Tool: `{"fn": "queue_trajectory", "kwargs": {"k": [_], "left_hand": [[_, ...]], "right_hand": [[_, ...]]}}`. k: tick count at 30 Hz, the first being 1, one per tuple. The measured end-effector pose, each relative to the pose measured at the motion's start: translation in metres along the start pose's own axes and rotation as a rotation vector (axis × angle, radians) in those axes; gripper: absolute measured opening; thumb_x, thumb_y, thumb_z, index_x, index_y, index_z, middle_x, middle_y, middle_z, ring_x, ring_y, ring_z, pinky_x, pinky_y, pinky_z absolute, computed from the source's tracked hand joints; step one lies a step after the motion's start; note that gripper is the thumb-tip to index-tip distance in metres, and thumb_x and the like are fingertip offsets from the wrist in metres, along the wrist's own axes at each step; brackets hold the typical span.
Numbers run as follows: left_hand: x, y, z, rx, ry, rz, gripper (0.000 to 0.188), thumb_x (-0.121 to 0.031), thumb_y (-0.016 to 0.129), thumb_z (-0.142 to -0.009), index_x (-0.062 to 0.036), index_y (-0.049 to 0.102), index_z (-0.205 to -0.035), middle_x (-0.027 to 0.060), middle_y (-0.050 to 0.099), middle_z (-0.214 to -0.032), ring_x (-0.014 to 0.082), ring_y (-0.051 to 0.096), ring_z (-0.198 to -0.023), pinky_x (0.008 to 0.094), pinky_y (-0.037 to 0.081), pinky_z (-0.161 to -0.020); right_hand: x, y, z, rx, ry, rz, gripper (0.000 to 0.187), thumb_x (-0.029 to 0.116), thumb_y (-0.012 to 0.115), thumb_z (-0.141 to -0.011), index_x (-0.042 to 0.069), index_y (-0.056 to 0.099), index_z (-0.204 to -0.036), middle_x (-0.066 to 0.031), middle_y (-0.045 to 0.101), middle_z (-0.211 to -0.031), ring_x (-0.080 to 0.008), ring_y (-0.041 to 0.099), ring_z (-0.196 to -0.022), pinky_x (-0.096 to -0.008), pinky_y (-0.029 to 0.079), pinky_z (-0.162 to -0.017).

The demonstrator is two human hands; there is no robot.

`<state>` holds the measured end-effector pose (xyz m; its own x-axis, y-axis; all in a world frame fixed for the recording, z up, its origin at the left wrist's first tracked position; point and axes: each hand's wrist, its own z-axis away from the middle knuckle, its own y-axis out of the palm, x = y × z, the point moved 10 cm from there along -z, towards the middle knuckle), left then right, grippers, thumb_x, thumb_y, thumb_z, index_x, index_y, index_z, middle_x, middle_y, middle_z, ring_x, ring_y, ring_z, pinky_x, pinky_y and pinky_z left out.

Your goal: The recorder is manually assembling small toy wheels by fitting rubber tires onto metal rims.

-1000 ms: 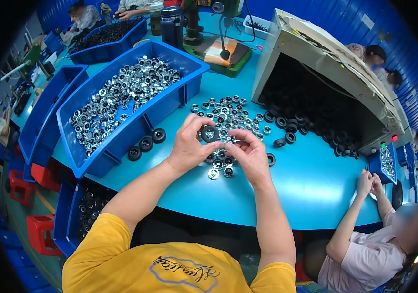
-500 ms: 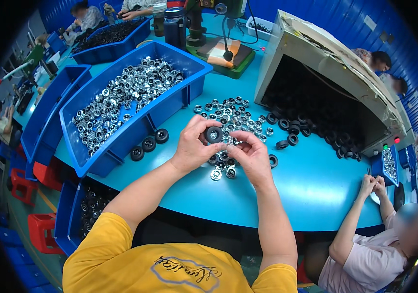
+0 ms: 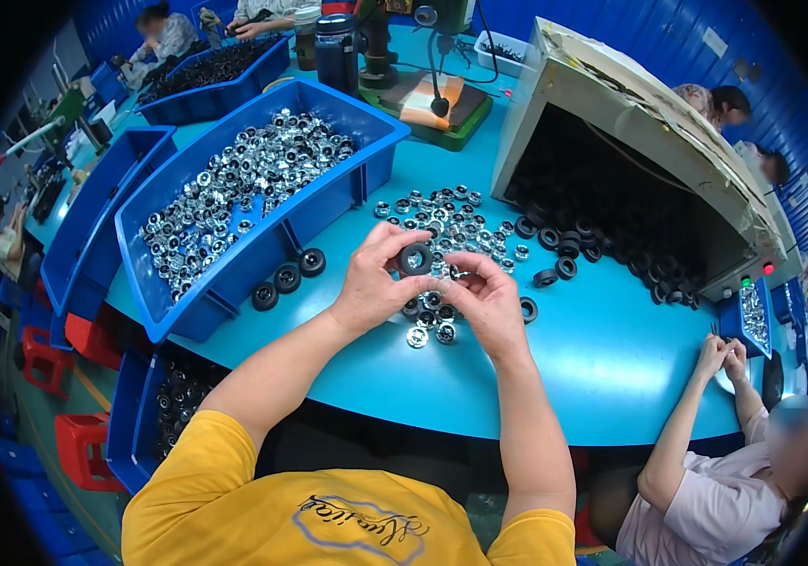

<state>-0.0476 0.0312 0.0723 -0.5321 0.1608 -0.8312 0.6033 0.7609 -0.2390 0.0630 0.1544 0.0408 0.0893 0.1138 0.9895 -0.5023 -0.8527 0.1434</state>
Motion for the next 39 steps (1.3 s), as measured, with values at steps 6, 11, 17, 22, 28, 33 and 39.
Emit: {"fn": "queue_trajectory", "kwargs": {"k": [6,11,17,22,28,33,39], "left_hand": [[0.005,0.0,-0.001,0.012,-0.068,0.008,0.05,-0.02,0.088,-0.078,-0.0029,0.069,-0.121,0.0056,0.053,-0.102,0.0133,0.058,-0.08,0.026,0.051,-0.069],[0.039,0.014,0.001,0.064,-0.335,0.549,0.047,-0.039,0.059,-0.102,-0.0001,0.065,-0.127,0.0052,0.054,-0.099,0.0136,0.056,-0.081,0.0269,0.051,-0.072],[0.049,0.045,0.018,0.185,-0.62,1.007,0.056,-0.044,0.039,-0.11,0.0028,0.058,-0.134,0.0074,0.063,-0.096,0.0166,0.06,-0.083,0.0331,0.054,-0.072],[0.046,0.055,0.024,0.233,-0.648,0.967,0.056,-0.046,0.039,-0.109,0.0015,0.059,-0.13,0.0086,0.066,-0.1,0.0164,0.064,-0.082,0.0331,0.057,-0.072],[0.051,0.059,0.03,0.233,-0.682,0.993,0.052,-0.048,0.041,-0.108,-0.0011,0.065,-0.109,0.0055,0.063,-0.09,0.0137,0.061,-0.077,0.0323,0.06,-0.067],[0.052,0.058,0.028,0.252,-0.666,0.996,0.05,-0.045,0.043,-0.108,-0.0003,0.064,-0.11,0.0069,0.066,-0.091,0.0155,0.064,-0.078,0.0333,0.06,-0.067],[0.048,0.055,0.027,0.273,-0.626,0.919,0.055,-0.049,0.043,-0.107,0.0001,0.064,-0.119,0.0049,0.063,-0.092,0.0121,0.06,-0.076,0.0304,0.06,-0.067]], "right_hand": [[0.003,-0.002,0.0,-0.008,-0.019,-0.012,0.036,0.003,0.078,-0.085,0.0,0.065,-0.119,-0.0042,0.068,-0.097,-0.0091,0.065,-0.084,-0.024,0.056,-0.076],[0.003,-0.01,-0.001,-0.05,-0.121,-0.023,0.036,0.001,0.079,-0.084,0.001,0.066,-0.117,-0.0021,0.066,-0.099,-0.0089,0.065,-0.085,-0.0239,0.056,-0.078],[0.028,0.006,0.01,-0.105,-0.386,0.225,0.033,-0.003,0.08,-0.08,0.0,0.067,-0.111,-0.0035,0.064,-0.098,-0.0096,0.067,-0.082,-0.023,0.056,-0.075],[0.042,0.014,0.017,-0.161,-0.506,0.421,0.031,-0.002,0.082,-0.076,0.001,0.069,-0.104,-0.0062,0.065,-0.098,-0.0103,0.067,-0.071,-0.0227,0.054,-0.066],[0.039,0.012,0.014,-0.176,-0.502,0.446,0.032,-0.001,0.082,-0.075,0.002,0.071,-0.104,-0.0062,0.065,-0.099,-0.0099,0.066,-0.072,-0.0219,0.053,-0.064],[0.04,0.012,0.014,-0.178,-0.514,0.457,0.033,-0.001,0.082,-0.075,0.002,0.072,-0.105,-0.0062,0.065,-0.101,-0.0093,0.064,-0.071,-0.0214,0.052,-0.062],[0.038,0.01,0.013,-0.194,-0.494,0.451,0.034,-0.001,0.083,-0.074,0.004,0.072,-0.105,-0.0052,0.065,-0.098,-0.0089,0.063,-0.071,-0.0209,0.051,-0.061]]}}
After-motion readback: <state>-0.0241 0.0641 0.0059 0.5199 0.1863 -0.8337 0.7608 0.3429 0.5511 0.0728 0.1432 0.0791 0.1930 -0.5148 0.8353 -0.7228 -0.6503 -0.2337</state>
